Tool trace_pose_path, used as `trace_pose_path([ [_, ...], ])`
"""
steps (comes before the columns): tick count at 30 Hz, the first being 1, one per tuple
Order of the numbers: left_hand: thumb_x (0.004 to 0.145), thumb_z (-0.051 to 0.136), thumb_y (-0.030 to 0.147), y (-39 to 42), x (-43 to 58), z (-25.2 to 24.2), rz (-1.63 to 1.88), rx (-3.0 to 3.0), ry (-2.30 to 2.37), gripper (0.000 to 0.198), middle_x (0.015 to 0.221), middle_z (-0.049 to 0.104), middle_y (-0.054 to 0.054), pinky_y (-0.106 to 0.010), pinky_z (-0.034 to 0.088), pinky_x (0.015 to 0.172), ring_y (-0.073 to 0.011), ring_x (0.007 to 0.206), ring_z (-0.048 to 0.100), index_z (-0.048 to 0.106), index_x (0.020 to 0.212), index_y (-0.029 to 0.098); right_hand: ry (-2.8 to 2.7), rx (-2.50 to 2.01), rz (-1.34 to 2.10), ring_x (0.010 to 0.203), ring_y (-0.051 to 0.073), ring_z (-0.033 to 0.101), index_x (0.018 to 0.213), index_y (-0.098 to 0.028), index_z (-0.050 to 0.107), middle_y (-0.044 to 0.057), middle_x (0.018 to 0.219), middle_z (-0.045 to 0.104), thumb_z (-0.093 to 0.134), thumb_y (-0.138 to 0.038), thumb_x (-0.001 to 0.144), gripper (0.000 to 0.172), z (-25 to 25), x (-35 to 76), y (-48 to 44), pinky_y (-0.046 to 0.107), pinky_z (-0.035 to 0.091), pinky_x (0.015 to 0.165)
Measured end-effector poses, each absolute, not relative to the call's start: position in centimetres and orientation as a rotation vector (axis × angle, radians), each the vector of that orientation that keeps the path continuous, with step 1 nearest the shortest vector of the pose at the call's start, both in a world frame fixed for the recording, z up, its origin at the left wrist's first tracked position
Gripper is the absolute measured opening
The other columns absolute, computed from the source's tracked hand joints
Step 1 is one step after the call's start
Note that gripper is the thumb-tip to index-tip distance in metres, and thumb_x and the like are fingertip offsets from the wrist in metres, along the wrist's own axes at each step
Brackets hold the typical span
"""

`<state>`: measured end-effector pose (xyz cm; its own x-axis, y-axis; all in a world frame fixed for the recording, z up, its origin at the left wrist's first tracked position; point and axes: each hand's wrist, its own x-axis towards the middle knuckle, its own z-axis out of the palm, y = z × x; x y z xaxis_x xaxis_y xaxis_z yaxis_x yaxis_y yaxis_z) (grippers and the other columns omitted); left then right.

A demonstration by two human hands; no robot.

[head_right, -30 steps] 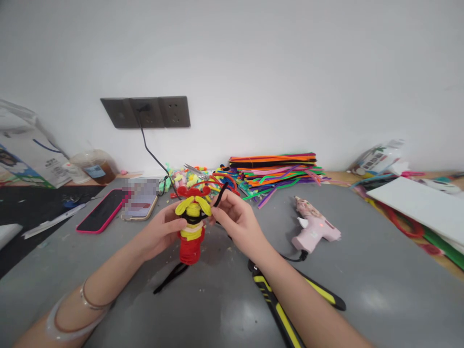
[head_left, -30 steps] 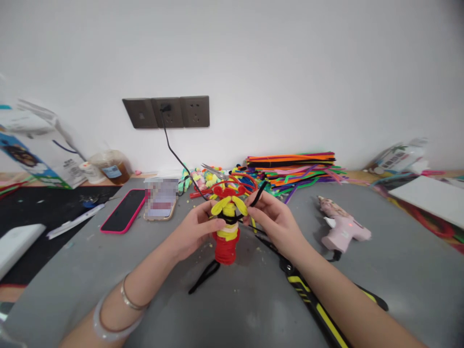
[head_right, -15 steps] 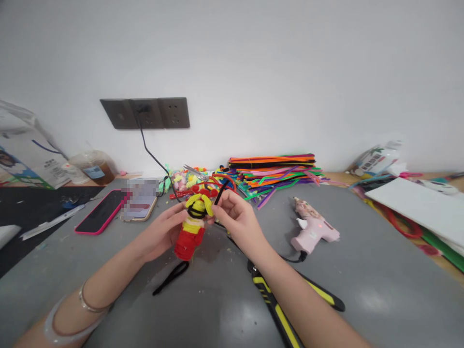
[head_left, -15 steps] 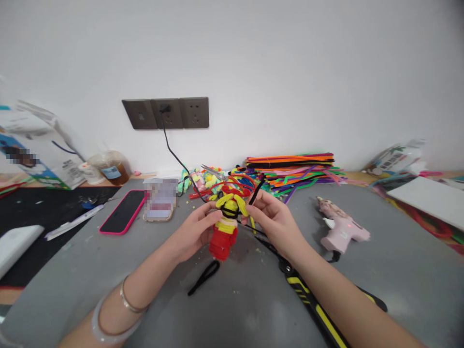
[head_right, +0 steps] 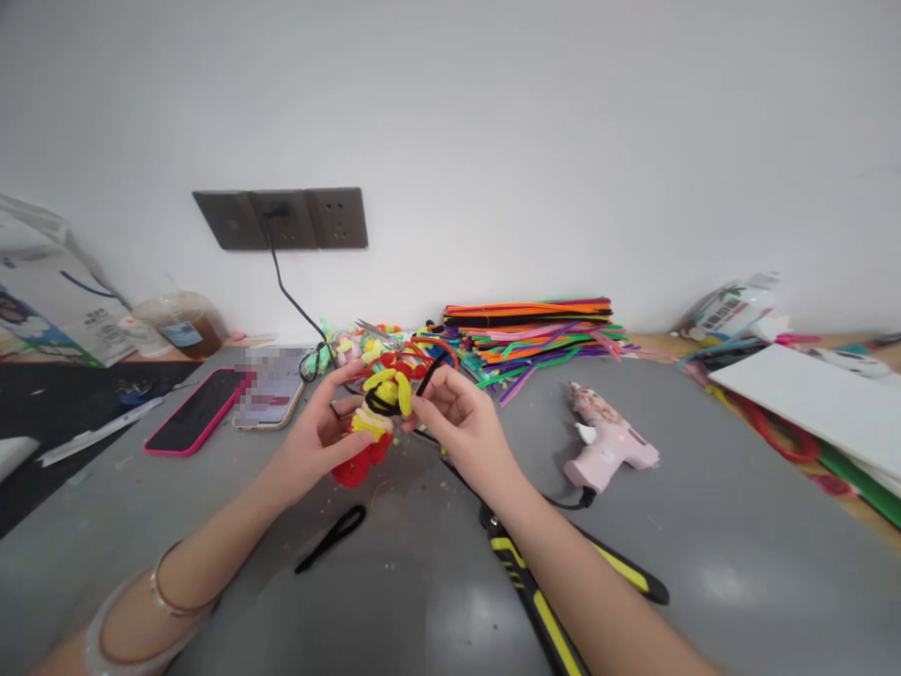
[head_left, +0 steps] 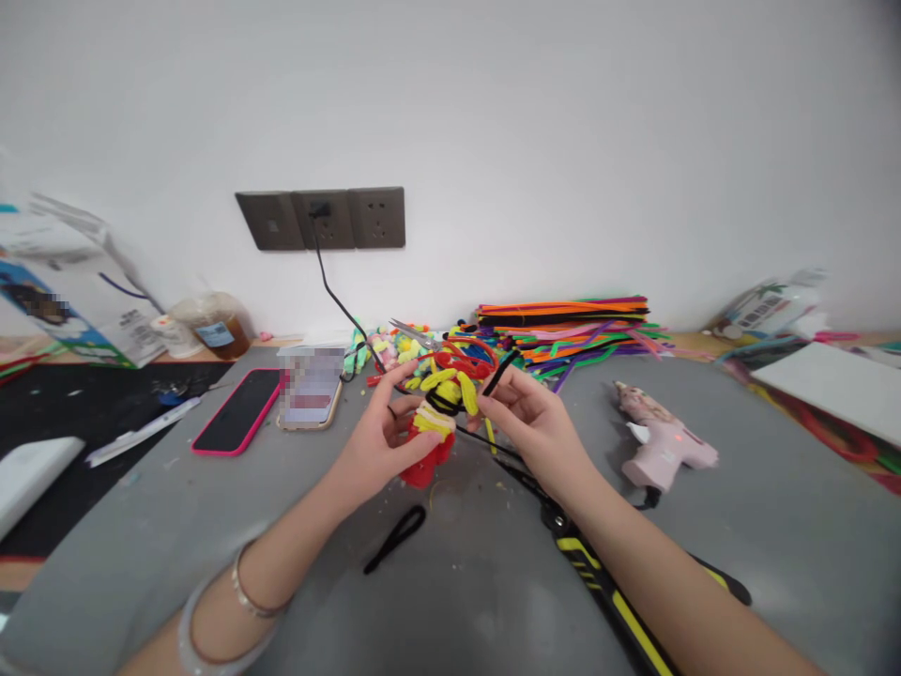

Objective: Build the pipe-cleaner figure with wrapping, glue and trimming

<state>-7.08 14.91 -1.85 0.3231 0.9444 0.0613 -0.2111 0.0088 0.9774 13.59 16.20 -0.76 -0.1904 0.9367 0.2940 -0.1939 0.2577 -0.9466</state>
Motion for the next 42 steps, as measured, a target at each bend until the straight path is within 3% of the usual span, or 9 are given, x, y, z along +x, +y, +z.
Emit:
trace_pose_path([
  [8, 0.088, 0.077, 0.048, 14.9, -7.0, -2.1, 1.061, 1.287, 0.857, 0.093, 0.125, 0.071, -0.012, -0.035, 0.057, 0.093, -0.025, 0.11, 0.072, 0.023, 0.161, 0.029, -1.393, -0.803, 1.183, 0.063, 0.015, 0.071, 0.076, -0.023, 0.057, -0.002, 0.072, 0.067, 0.082, -0.054, 0.081, 0.041, -1.3, 13.5, 16.4, 0.029, 0.056, 0.065],
  [13, 0.077, 0.086, 0.037, 14.9, -7.0, -2.6, 1.069, 1.479, 0.971, 0.098, 0.132, 0.065, -0.014, -0.043, 0.055, 0.104, -0.0278, 0.114, 0.071, 0.03, 0.157, 0.029, -1.421, -0.845, 1.11, 0.064, 0.016, 0.071, 0.077, -0.023, 0.055, -0.003, 0.07, 0.066, 0.081, -0.049, 0.084, 0.037, -1.2, 13.6, 16.3, 0.029, 0.055, 0.065],
  [17, 0.081, 0.082, 0.029, 15.0, -7.1, -2.9, 1.151, 1.73, 1.024, 0.077, 0.133, 0.067, -0.012, -0.044, 0.053, 0.107, -0.0272, 0.12, 0.069, 0.043, 0.148, 0.03, -1.454, -0.853, 1.086, 0.066, 0.018, 0.072, 0.08, -0.023, 0.055, -0.002, 0.073, 0.067, 0.078, -0.045, 0.086, 0.031, -1.1, 13.6, 16.1, 0.031, 0.055, 0.066],
  [22, 0.083, 0.08, 0.028, 15.1, -7.2, -3.1, 1.171, 1.897, 1.083, 0.051, 0.127, 0.072, -0.007, -0.039, 0.058, 0.098, -0.0243, 0.112, 0.073, 0.056, 0.127, 0.03, -1.522, -0.866, 0.993, 0.069, 0.019, 0.072, 0.081, -0.024, 0.054, -0.001, 0.072, 0.069, 0.073, -0.037, 0.089, 0.024, -1.7, 13.7, 16.2, 0.031, 0.054, 0.068],
  [28, 0.082, 0.08, 0.029, 14.9, -7.4, -3.0, 1.188, 1.953, 1.131, 0.047, 0.117, 0.075, -0.006, -0.033, 0.06, 0.086, -0.0237, 0.105, 0.075, 0.056, 0.122, 0.028, -1.638, -0.855, 0.774, 0.069, 0.018, 0.071, 0.085, -0.023, 0.057, -0.001, 0.074, 0.07, 0.067, -0.024, 0.091, 0.011, -1.8, 13.9, 15.9, 0.03, 0.053, 0.067],
  [35, 0.082, 0.08, 0.029, 14.8, -7.3, -2.8, 1.194, 2.029, 1.166, 0.042, 0.111, 0.075, -0.005, -0.032, 0.059, 0.083, -0.0227, 0.1, 0.076, 0.058, 0.117, 0.027, -1.632, -0.801, 0.57, 0.064, 0.013, 0.06, 0.082, -0.023, 0.061, -0.001, 0.078, 0.067, 0.069, -0.02, 0.092, 0.013, -0.8, 13.9, 15.7, 0.025, 0.051, 0.061],
  [42, 0.083, 0.079, 0.028, 14.8, -7.2, -2.6, 1.219, 2.04, 1.11, 0.04, 0.112, 0.075, -0.005, -0.032, 0.058, 0.086, -0.0216, 0.1, 0.076, 0.06, 0.118, 0.027, -1.549, -0.759, 0.742, 0.059, 0.012, 0.064, 0.08, -0.022, 0.063, 0.001, 0.082, 0.067, 0.072, -0.037, 0.094, 0.022, -0.4, 13.8, 15.6, 0.025, 0.054, 0.054],
])
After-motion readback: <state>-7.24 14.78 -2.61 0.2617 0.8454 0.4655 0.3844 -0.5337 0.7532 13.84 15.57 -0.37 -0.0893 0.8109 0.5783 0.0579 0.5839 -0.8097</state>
